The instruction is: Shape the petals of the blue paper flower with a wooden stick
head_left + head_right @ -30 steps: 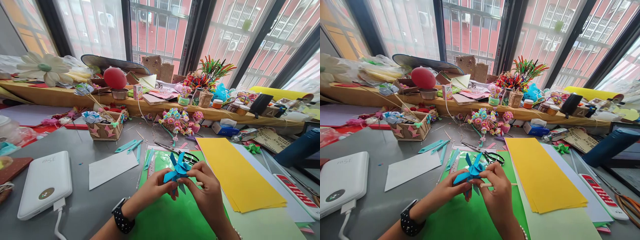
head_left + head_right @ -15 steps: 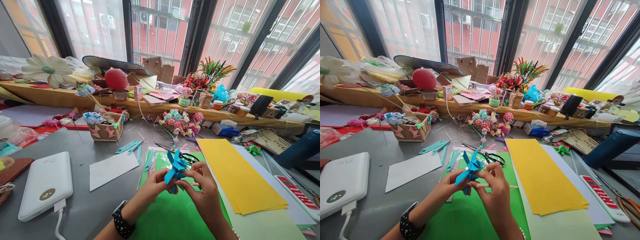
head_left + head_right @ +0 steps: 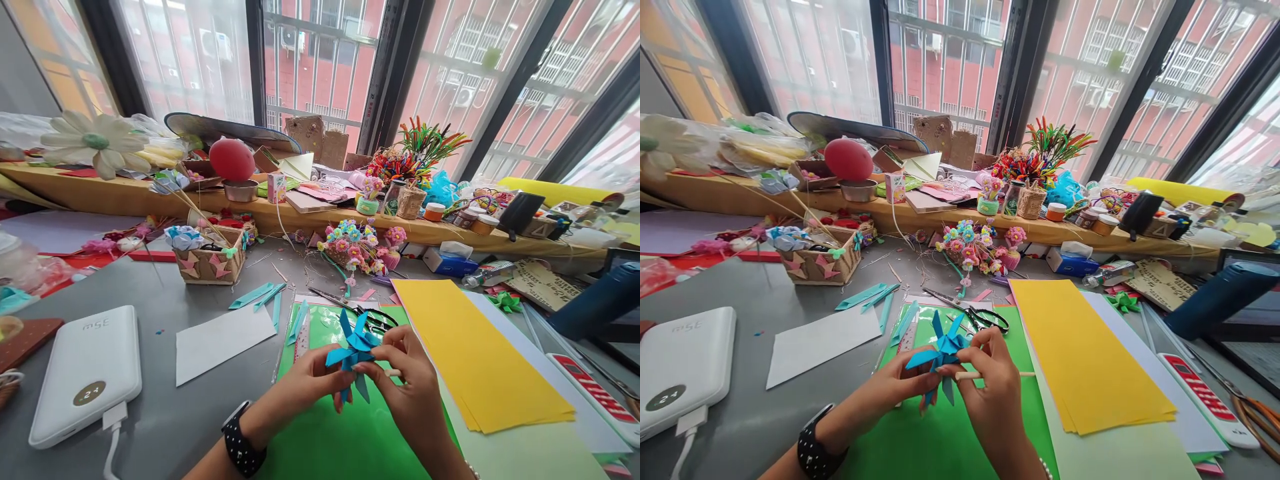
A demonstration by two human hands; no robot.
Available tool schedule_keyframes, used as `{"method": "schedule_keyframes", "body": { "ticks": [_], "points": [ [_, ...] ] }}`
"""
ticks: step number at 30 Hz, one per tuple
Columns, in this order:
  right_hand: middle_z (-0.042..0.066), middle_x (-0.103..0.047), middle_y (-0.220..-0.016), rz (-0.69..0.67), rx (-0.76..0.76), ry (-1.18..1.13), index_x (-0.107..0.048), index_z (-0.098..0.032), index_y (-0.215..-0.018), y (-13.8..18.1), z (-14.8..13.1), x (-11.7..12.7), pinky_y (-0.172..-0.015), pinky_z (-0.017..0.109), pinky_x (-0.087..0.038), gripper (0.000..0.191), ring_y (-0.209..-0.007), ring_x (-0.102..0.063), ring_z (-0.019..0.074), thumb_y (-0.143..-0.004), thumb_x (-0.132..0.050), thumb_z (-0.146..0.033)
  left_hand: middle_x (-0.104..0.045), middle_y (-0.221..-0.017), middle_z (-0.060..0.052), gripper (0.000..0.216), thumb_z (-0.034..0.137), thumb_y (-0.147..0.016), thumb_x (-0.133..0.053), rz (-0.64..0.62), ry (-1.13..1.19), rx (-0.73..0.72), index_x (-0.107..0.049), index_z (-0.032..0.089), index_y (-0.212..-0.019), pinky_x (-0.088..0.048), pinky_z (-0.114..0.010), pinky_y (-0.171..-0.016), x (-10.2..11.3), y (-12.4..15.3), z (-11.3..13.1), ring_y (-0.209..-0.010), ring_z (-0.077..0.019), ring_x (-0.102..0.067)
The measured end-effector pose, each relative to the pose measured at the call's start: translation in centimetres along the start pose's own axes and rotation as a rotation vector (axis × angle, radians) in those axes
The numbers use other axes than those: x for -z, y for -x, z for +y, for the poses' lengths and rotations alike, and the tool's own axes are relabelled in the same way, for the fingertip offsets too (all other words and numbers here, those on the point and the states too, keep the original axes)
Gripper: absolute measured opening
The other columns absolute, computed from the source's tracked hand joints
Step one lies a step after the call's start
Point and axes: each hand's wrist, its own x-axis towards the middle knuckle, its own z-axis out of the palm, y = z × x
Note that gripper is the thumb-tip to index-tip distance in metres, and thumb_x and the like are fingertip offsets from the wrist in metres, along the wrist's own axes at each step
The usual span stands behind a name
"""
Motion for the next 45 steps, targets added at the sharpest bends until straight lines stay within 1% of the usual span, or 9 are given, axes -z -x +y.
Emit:
{"method": "schedule_keyframes", "body": {
  "ticks": [7, 11, 18, 23, 26, 31, 36, 40, 45],
  "points": [
    [0.001, -0.044, -0.068, -0.010, 0.010, -0.012, -0.061, -0.017, -0.063, -0.4, -0.2, 0.3, -0.044, 0.022, -0.048, 0.016, -0.058, -0.051, 0.0128, -0.076, -0.062, -0.026, -0.054, -0.063, 0.002, 0.032, 0.042, -0.068, -0.067, -0.039, -0.020, 0.015, -0.055, 0.014, -0.079, -0.044, -0.021, -0.048, 0.2, 0.0, -0.2, -0.057, -0.0108, -0.055],
    [0.001, -0.044, -0.067, -0.015, 0.047, -0.013, -0.061, -0.017, -0.062, -0.6, -0.3, 0.5, -0.041, 0.021, -0.047, 0.016, -0.056, -0.050, 0.0122, -0.077, -0.060, -0.024, -0.053, -0.066, 0.002, 0.032, 0.041, -0.068, -0.067, -0.036, -0.014, 0.025, -0.055, 0.014, -0.080, -0.044, -0.021, -0.048, -0.1, 0.3, 0.2, -0.060, -0.0127, -0.056],
    [0.001, -0.045, -0.068, -0.024, 0.037, -0.020, -0.062, -0.016, -0.063, -0.5, 0.0, 0.6, -0.041, 0.020, -0.046, 0.015, -0.058, -0.051, 0.0126, -0.076, -0.061, -0.023, -0.052, -0.068, 0.002, 0.031, 0.040, -0.068, -0.067, -0.041, -0.010, 0.006, -0.055, 0.014, -0.081, -0.043, -0.020, -0.048, -0.3, 0.4, 0.4, -0.061, -0.0121, -0.055],
    [0.001, -0.044, -0.069, -0.046, 0.026, -0.009, -0.061, -0.016, -0.064, -0.3, 0.0, 0.6, -0.039, 0.020, -0.043, 0.015, -0.058, -0.050, 0.0125, -0.076, -0.062, -0.025, -0.054, -0.069, 0.002, 0.027, 0.039, -0.071, -0.065, -0.045, -0.013, -0.045, -0.057, 0.014, -0.081, -0.044, -0.023, -0.058, -0.2, 0.2, 0.0, -0.064, -0.0120, -0.055],
    [0.001, -0.043, -0.069, -0.062, 0.026, -0.008, -0.060, -0.017, -0.065, -0.2, 0.0, 0.5, -0.040, 0.020, -0.042, 0.016, -0.057, -0.050, 0.0121, -0.077, -0.061, -0.027, -0.057, -0.068, 0.001, 0.028, 0.040, -0.072, -0.064, -0.016, -0.026, -0.084, -0.058, 0.014, -0.079, -0.043, -0.023, -0.063, -0.1, 0.0, -0.3, -0.064, -0.0113, -0.055],
    [0.000, -0.043, -0.071, -0.067, 0.051, -0.034, -0.061, -0.017, -0.067, 0.0, 0.0, 0.5, -0.043, 0.021, -0.043, 0.014, -0.059, -0.050, 0.0124, -0.076, -0.063, -0.028, -0.057, -0.062, 0.002, 0.034, 0.045, -0.067, -0.067, 0.010, 0.026, -0.097, -0.056, 0.014, -0.074, -0.043, -0.023, -0.058, 0.1, -0.3, -0.7, -0.058, -0.0111, -0.055],
    [0.000, -0.043, -0.073, -0.057, 0.123, -0.059, -0.062, -0.017, -0.072, -0.2, 0.0, 0.8, -0.047, 0.021, -0.043, 0.007, -0.060, -0.049, 0.0116, -0.077, -0.062, -0.022, -0.055, -0.063, 0.003, 0.036, 0.045, -0.063, -0.069, -0.006, 0.036, -0.057, -0.054, 0.014, -0.071, -0.042, -0.022, -0.055, 0.0, 0.0, -0.1, -0.056, -0.0099, -0.055],
    [-0.001, -0.041, -0.070, -0.056, 0.103, -0.078, -0.060, -0.017, -0.067, -0.4, -0.1, 0.8, -0.045, 0.020, -0.041, 0.010, -0.058, -0.048, 0.0105, -0.078, -0.061, -0.019, -0.054, -0.063, 0.003, 0.033, 0.043, -0.068, -0.066, -0.014, -0.047, -0.029, -0.054, 0.014, -0.077, -0.042, -0.021, -0.055, -0.4, 0.5, 0.6, -0.059, -0.0100, -0.055],
    [0.000, -0.041, -0.070, -0.022, 0.087, -0.064, -0.059, -0.016, -0.067, -0.4, -0.1, 0.6, -0.041, 0.018, -0.038, 0.009, -0.059, -0.048, 0.0111, -0.076, -0.062, -0.016, -0.056, -0.068, 0.002, 0.029, 0.041, -0.073, -0.062, -0.020, -0.141, -0.053, -0.055, 0.015, -0.083, -0.042, -0.019, -0.054, -0.3, 0.6, 0.7, -0.058, -0.0089, -0.053]
  ]
}}
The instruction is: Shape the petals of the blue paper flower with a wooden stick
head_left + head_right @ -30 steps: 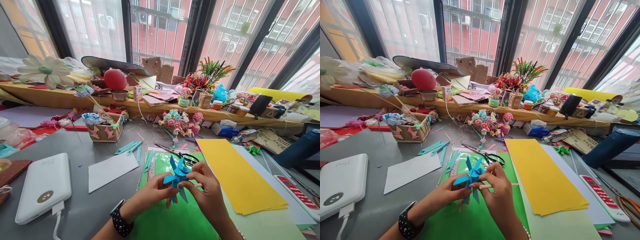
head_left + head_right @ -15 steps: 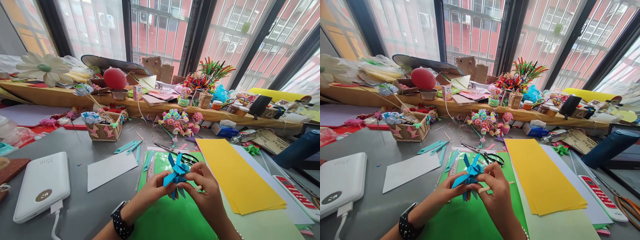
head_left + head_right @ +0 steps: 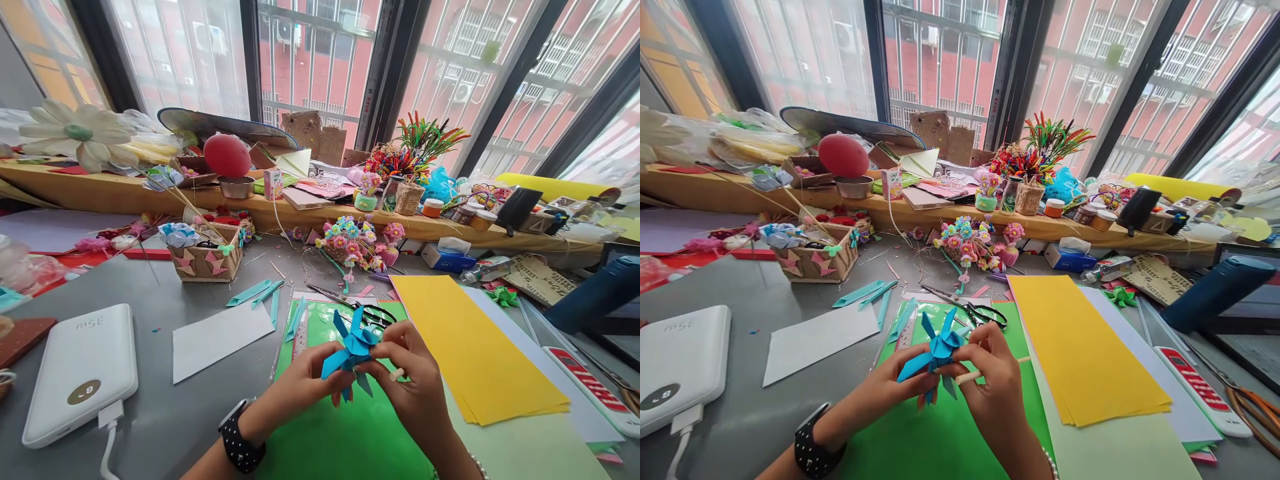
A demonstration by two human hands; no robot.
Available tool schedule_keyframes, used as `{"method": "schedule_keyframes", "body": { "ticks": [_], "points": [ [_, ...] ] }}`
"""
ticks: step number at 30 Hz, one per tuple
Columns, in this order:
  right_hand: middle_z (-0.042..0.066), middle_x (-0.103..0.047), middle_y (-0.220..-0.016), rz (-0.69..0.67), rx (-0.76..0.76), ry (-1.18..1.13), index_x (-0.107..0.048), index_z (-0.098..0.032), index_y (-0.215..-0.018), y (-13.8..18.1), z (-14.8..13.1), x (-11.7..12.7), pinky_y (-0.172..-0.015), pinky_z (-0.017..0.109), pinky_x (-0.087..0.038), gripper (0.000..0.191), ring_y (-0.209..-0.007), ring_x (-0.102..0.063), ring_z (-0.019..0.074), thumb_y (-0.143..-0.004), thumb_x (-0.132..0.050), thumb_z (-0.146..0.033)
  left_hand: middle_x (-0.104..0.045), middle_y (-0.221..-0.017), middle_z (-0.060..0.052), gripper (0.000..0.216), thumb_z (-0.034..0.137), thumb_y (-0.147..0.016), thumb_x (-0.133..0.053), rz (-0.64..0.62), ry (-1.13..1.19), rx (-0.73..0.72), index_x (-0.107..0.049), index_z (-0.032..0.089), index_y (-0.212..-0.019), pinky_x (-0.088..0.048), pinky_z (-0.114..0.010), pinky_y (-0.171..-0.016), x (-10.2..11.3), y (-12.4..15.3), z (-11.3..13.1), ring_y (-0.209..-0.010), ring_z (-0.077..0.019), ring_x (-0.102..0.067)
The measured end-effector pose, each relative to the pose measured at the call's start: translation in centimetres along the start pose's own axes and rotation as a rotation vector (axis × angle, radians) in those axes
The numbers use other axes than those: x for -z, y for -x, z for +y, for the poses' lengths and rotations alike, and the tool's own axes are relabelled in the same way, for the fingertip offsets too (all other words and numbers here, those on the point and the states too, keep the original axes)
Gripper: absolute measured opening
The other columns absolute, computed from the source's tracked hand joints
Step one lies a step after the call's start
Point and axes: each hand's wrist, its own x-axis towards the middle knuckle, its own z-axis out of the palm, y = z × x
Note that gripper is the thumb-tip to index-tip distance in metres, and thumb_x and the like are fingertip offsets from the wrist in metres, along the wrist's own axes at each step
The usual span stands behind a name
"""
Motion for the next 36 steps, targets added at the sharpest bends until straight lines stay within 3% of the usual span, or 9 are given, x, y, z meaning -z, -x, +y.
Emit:
{"method": "schedule_keyframes", "body": {
  "ticks": [9, 13, 18, 23, 27, 32, 36],
  "points": [
    [0.000, -0.041, -0.072, 0.002, 0.043, 0.036, -0.059, -0.017, -0.070, 0.4, 0.3, -0.4, -0.045, 0.021, -0.042, 0.009, -0.060, -0.049, 0.0118, -0.078, -0.060, -0.018, -0.058, -0.066, 0.001, 0.028, 0.041, -0.074, -0.061, 0.021, -0.027, 0.042, -0.055, 0.015, -0.083, -0.042, -0.022, -0.057, 0.0, 0.0, -0.2, -0.058, -0.0102, -0.052],
    [0.000, -0.043, -0.076, -0.013, 0.050, 0.033, -0.059, -0.020, -0.081, 0.5, 0.5, 0.0, -0.049, 0.022, -0.043, 0.004, -0.060, -0.048, 0.0112, -0.081, -0.058, -0.024, -0.057, -0.064, 0.002, 0.026, 0.040, -0.072, -0.063, 0.071, 0.076, 0.026, -0.057, 0.016, -0.079, -0.042, -0.025, -0.063, -0.3, 0.1, -0.1, -0.061, -0.0118, -0.053],
    [-0.001, -0.046, -0.078, -0.051, -0.070, -0.002, -0.051, -0.025, -0.107, 0.3, 0.6, 1.0, -0.041, 0.020, -0.038, 0.039, -0.049, -0.038, 0.0081, -0.074, -0.065, -0.038, -0.057, -0.058, 0.001, 0.030, 0.044, -0.073, -0.061, 0.064, 0.169, -0.036, -0.055, 0.015, -0.067, -0.039, -0.025, -0.060, 0.1, 0.5, 0.2, -0.055, -0.0109, -0.049],
    [0.002, -0.050, -0.087, -0.168, -0.076, -0.032, -0.052, -0.027, -0.113, -0.1, 0.9, 1.0, -0.042, 0.019, -0.038, 0.043, -0.054, -0.040, 0.0096, -0.074, -0.063, -0.041, -0.057, -0.063, 0.002, 0.030, 0.043, -0.071, -0.063, -0.087, 0.129, -0.046, -0.060, 0.015, -0.080, -0.038, -0.022, -0.058, 0.9, 0.8, 0.6, -0.057, -0.0096, -0.049],
    [0.002, -0.050, -0.087, -0.228, -0.054, -0.086, -0.058, -0.027, -0.105, -0.1, 0.9, 0.7, -0.043, 0.019, -0.037, 0.031, -0.059, -0.044, 0.0105, -0.076, -0.062, -0.038, -0.055, -0.069, 0.001, 0.023, 0.038, -0.073, -0.063, -0.151, 0.080, -0.036, -0.059, 0.016, -0.079, -0.040, -0.023, -0.059, 1.1, 1.0, 1.2, -0.061, -0.0106, -0.051],
    [0.000, -0.049, -0.079, -0.179, -0.081, -0.135, -0.060, -0.023, -0.087, -0.1, 0.9, 0.6, -0.042, 0.018, -0.038, 0.019, -0.060, -0.047, 0.0111, -0.074, -0.064, -0.035, -0.051, -0.073, 0.002, 0.022, 0.028, -0.068, -0.069, 0.000, -0.111, -0.095, -0.054, 0.016, -0.078, -0.041, -0.022, -0.061, 1.0, 1.1, 1.4, -0.068, -0.0120, -0.050],
    [0.001, -0.049, -0.078, -0.143, -0.085, -0.130, -0.061, -0.021, -0.081, -0.1, 1.0, 0.6, -0.043, 0.019, -0.039, 0.017, -0.062, -0.049, 0.0120, -0.076, -0.062, -0.038, -0.050, -0.088, 0.001, 0.048, 0.024, -0.062, -0.073, 0.127, -0.024, -0.193, -0.046, 0.023, -0.102, -0.043, -0.022, -0.060, 1.1, 0.9, 0.6, -0.074, -0.0132, -0.052]
  ]
}}
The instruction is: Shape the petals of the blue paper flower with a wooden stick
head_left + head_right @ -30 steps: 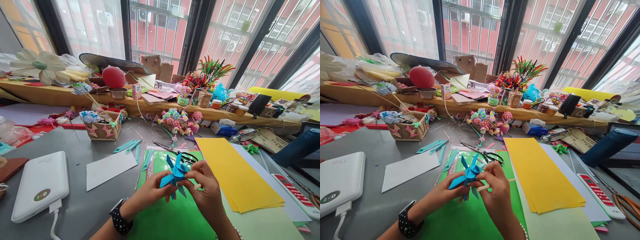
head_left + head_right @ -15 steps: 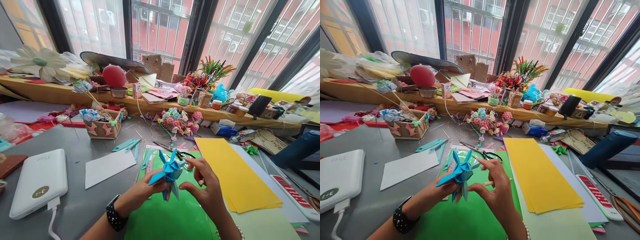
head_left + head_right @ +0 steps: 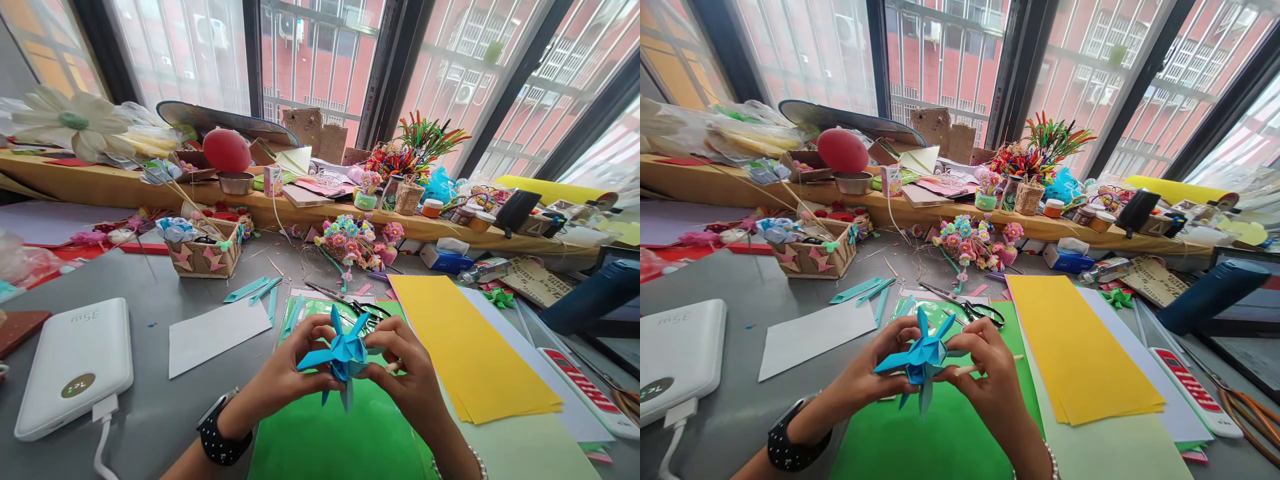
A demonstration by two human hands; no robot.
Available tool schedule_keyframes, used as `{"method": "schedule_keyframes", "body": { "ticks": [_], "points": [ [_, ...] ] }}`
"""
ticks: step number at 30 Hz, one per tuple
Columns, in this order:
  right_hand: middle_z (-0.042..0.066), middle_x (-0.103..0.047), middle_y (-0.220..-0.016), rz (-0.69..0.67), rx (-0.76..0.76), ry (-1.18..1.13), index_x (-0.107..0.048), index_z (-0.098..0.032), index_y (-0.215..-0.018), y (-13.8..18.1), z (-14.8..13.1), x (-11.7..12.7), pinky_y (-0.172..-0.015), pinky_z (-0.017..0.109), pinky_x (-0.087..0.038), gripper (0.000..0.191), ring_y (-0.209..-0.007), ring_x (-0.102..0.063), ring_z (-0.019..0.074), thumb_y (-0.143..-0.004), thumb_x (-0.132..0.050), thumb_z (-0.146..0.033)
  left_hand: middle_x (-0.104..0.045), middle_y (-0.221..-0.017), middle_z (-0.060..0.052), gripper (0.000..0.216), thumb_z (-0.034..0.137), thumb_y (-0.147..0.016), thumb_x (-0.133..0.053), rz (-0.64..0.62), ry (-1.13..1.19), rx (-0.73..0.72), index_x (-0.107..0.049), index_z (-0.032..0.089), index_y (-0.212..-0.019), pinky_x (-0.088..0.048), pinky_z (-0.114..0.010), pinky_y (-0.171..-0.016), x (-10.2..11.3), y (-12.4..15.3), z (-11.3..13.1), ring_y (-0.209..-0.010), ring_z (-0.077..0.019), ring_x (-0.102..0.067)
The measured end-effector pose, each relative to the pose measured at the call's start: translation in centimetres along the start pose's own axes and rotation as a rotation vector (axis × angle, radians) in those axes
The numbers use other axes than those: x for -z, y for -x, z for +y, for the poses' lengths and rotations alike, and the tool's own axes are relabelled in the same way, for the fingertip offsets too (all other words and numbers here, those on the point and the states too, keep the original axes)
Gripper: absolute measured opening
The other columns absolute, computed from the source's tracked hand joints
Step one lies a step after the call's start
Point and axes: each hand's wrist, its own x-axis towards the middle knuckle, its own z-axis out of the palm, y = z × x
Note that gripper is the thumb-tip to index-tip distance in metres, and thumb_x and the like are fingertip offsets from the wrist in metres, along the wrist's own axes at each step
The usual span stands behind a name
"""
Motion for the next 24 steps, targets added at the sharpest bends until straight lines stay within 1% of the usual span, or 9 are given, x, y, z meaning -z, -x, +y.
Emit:
{"method": "schedule_keyframes", "body": {
  "ticks": [2, 4, 7, 9, 12, 15, 19, 21, 24],
  "points": [
    [0.002, -0.051, -0.079, 0.004, 0.003, 0.000, -0.061, -0.021, -0.079, 0.0, 0.0, 0.0, -0.044, 0.020, -0.040, 0.018, -0.062, -0.049, 0.0122, -0.076, -0.061, -0.038, -0.051, -0.091, 0.000, 0.058, 0.026, -0.063, -0.073, -0.016, 0.051, -0.019, -0.040, 0.027, -0.111, -0.043, -0.022, -0.057, 0.0, 0.0, -0.3, -0.075, -0.0140, -0.054],
    [0.002, -0.053, -0.081, -0.004, 0.004, -0.010, -0.061, -0.021, -0.079, -0.1, 0.0, 0.0, -0.045, 0.021, -0.041, 0.017, -0.061, -0.049, 0.0121, -0.076, -0.061, -0.037, -0.052, -0.087, 0.001, 0.061, 0.026, -0.064, -0.073, -0.028, 0.070, -0.032, -0.037, 0.029, -0.114, -0.043, -0.021, -0.055, -0.1, -0.1, -0.3, -0.074, -0.0140, -0.055],
    [0.002, -0.054, -0.081, -0.005, 0.001, -0.030, -0.060, -0.021, -0.080, -0.1, 0.1, -0.1, -0.044, 0.020, -0.040, 0.014, -0.060, -0.049, 0.0115, -0.076, -0.062, -0.034, -0.054, -0.082, 0.003, 0.068, 0.025, -0.063, -0.074, 0.027, 0.052, -0.049, -0.031, 0.030, -0.116, -0.044, -0.021, -0.055, -0.5, 0.0, 0.1, -0.071, -0.0139, -0.057],
    [0.002, -0.054, -0.081, -0.004, 0.000, -0.040, -0.060, -0.021, -0.081, -0.1, 0.1, -0.1, -0.044, 0.020, -0.039, 0.012, -0.059, -0.049, 0.0112, -0.076, -0.062, -0.031, -0.055, -0.080, 0.003, 0.067, 0.023, -0.063, -0.074, 0.083, 0.048, -0.070, -0.030, 0.030, -0.113, -0.045, -0.023, -0.057, -0.8, 0.1, 0.4, -0.069, -0.0137, -0.057],
    [0.002, -0.054, -0.080, -0.010, -0.012, -0.054, -0.060, -0.021, -0.082, 0.0, 0.0, -0.2, -0.044, 0.020, -0.038, 0.011, -0.059, -0.049, 0.0111, -0.076, -0.062, -0.029, -0.055, -0.081, 0.004, 0.056, 0.020, -0.064, -0.073, 0.120, 0.063, -0.123, -0.034, 0.030, -0.103, -0.045, -0.022, -0.059, -1.0, 0.2, 0.4, -0.067, -0.0118, -0.056],
    [0.002, -0.055, -0.079, -0.005, -0.017, -0.057, -0.060, -0.020, -0.081, 0.0, -0.1, -0.4, -0.043, 0.020, -0.039, 0.012, -0.058, -0.049, 0.0112, -0.076, -0.062, -0.031, -0.054, -0.083, 0.004, 0.047, 0.017, -0.066, -0.071, 0.066, -0.016, -0.135, -0.042, 0.028, -0.101, -0.044, -0.021, -0.064, -0.6, 0.4, 0.3, -0.071, -0.0110, -0.054],
    [0.003, -0.055, -0.077, -0.001, 0.007, -0.056, -0.060, -0.020, -0.078, -0.2, -0.2, -0.5, -0.044, 0.020, -0.041, 0.015, -0.061, -0.052, 0.0127, -0.077, -0.058, -0.034, -0.057, -0.094, 0.000, 0.039, 0.019, -0.067, -0.071, 0.035, -0.137, -0.071, -0.052, 0.025, -0.101, -0.043, -0.024, -0.076, 0.1, 0.4, 0.6, -0.086, -0.0156, -0.055],
    [0.003, -0.055, -0.076, 0.001, 0.035, -0.049, -0.061, -0.019, -0.077, -0.3, -0.2, -0.6, -0.049, 0.021, -0.044, 0.014, -0.064, -0.054, 0.0140, -0.078, -0.056, -0.033, -0.057, -0.096, -0.001, 0.040, 0.021, -0.066, -0.072, 0.035, -0.147, -0.033, -0.054, 0.025, -0.101, -0.043, -0.025, -0.077, 0.4, 0.4, 0.7, -0.088, -0.0171, -0.054],
    [0.003, -0.057, -0.075, 0.008, 0.062, -0.041, -0.061, -0.020, -0.075, -0.3, -0.1, -0.7, -0.053, 0.022, -0.047, 0.012, -0.065, -0.056, 0.0145, -0.078, -0.057, -0.030, -0.057, -0.094, 0.000, 0.045, 0.021, -0.062, -0.074, 0.023, -0.164, 0.006, -0.056, 0.025, -0.103, -0.043, -0.026, -0.078, 0.5, 0.4, 0.7, -0.088, -0.0178, -0.054]
  ]
}}
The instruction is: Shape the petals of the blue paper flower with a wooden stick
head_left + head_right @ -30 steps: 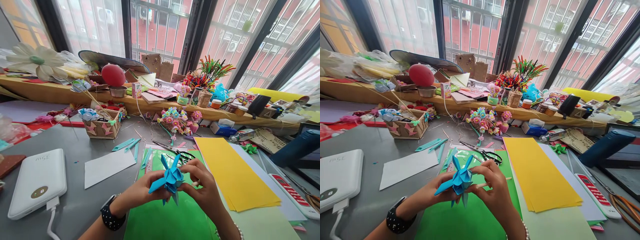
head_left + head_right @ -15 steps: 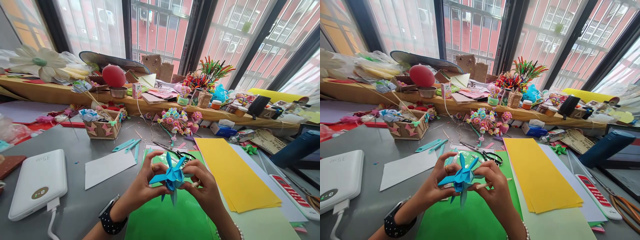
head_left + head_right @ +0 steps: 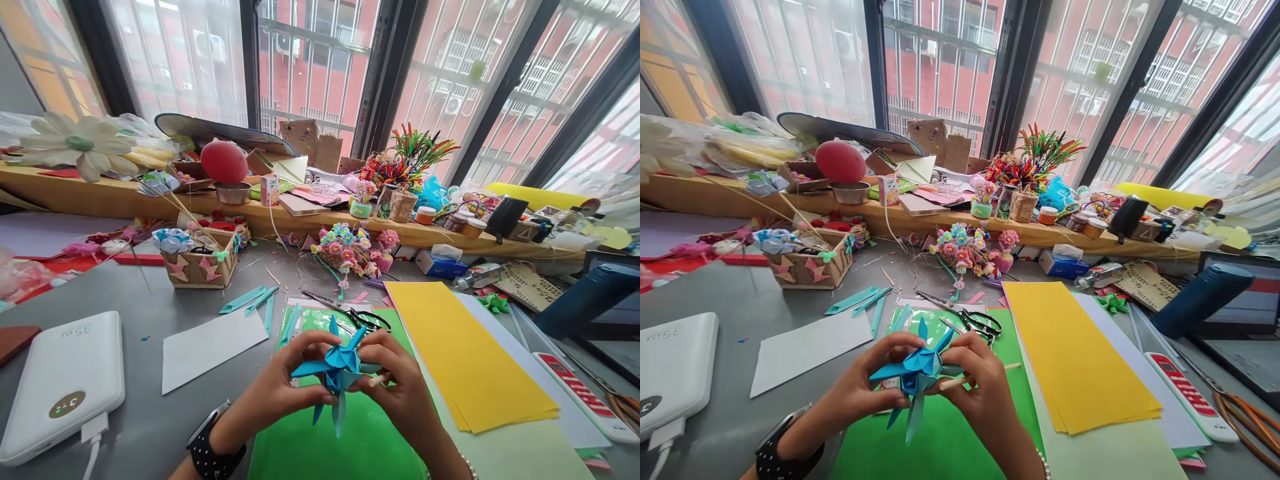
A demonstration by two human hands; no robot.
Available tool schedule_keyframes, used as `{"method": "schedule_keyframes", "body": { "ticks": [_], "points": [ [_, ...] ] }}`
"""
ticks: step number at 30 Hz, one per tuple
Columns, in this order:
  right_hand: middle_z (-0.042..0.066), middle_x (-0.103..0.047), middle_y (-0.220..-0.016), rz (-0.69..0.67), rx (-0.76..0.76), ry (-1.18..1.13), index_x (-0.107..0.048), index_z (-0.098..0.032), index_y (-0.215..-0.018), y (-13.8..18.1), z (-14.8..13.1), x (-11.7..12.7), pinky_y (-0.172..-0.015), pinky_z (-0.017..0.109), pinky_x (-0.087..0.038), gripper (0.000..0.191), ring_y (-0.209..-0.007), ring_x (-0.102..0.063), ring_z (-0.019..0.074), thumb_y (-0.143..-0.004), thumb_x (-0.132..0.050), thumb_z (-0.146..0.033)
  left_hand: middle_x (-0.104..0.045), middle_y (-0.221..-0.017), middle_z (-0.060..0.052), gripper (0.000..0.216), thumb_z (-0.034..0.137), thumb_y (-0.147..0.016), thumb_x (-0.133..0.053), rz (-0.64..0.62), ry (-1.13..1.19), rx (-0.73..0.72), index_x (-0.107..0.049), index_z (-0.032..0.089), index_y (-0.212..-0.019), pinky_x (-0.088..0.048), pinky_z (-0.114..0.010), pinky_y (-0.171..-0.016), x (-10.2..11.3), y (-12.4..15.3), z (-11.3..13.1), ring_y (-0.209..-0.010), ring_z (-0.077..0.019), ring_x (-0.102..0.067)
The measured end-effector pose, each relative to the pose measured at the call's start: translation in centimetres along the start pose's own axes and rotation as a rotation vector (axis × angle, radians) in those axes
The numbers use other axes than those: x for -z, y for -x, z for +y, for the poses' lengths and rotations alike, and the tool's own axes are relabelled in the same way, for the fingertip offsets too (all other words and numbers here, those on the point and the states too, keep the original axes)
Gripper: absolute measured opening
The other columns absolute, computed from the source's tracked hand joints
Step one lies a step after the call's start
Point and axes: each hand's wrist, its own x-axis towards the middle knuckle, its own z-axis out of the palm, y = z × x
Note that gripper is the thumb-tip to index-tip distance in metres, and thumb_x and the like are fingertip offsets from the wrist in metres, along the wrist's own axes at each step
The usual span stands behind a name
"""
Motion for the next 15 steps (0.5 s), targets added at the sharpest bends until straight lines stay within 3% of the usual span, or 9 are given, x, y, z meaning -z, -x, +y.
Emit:
{"method": "schedule_keyframes", "body": {
  "ticks": [10, 15],
  "points": [
    [0.003, -0.055, -0.077, -0.005, -0.002, 0.063, -0.062, -0.020, -0.077, 0.08, -0.03, 0.08, -0.051, 0.022, -0.047, 0.012, -0.063, -0.056, 0.0141, -0.078, -0.058, -0.032, -0.059, -0.088, 0.000, 0.042, 0.021, -0.063, -0.072, -0.001, 0.012, 0.034, -0.056, 0.023, -0.102, -0.044, -0.027, -0.075, -0.23, -0.09, 0.14, -0.083, -0.0176, -0.055],
    [0.002, -0.048, -0.086, 0.176, -0.036, 0.171, -0.058, -0.023, -0.097, 0.66, -0.12, 0.05, -0.038, 0.020, -0.042, 0.026, -0.047, -0.042, 0.0075, -0.074, -0.065, -0.033, -0.056, -0.088, 0.000, 0.039, 0.018, -0.067, -0.069, 0.102, 0.023, 0.012, -0.053, 0.024, -0.102, -0.046, -0.024, -0.073, -0.75, -0.18, 0.31, -0.083, -0.0159, -0.055]
  ]
}}
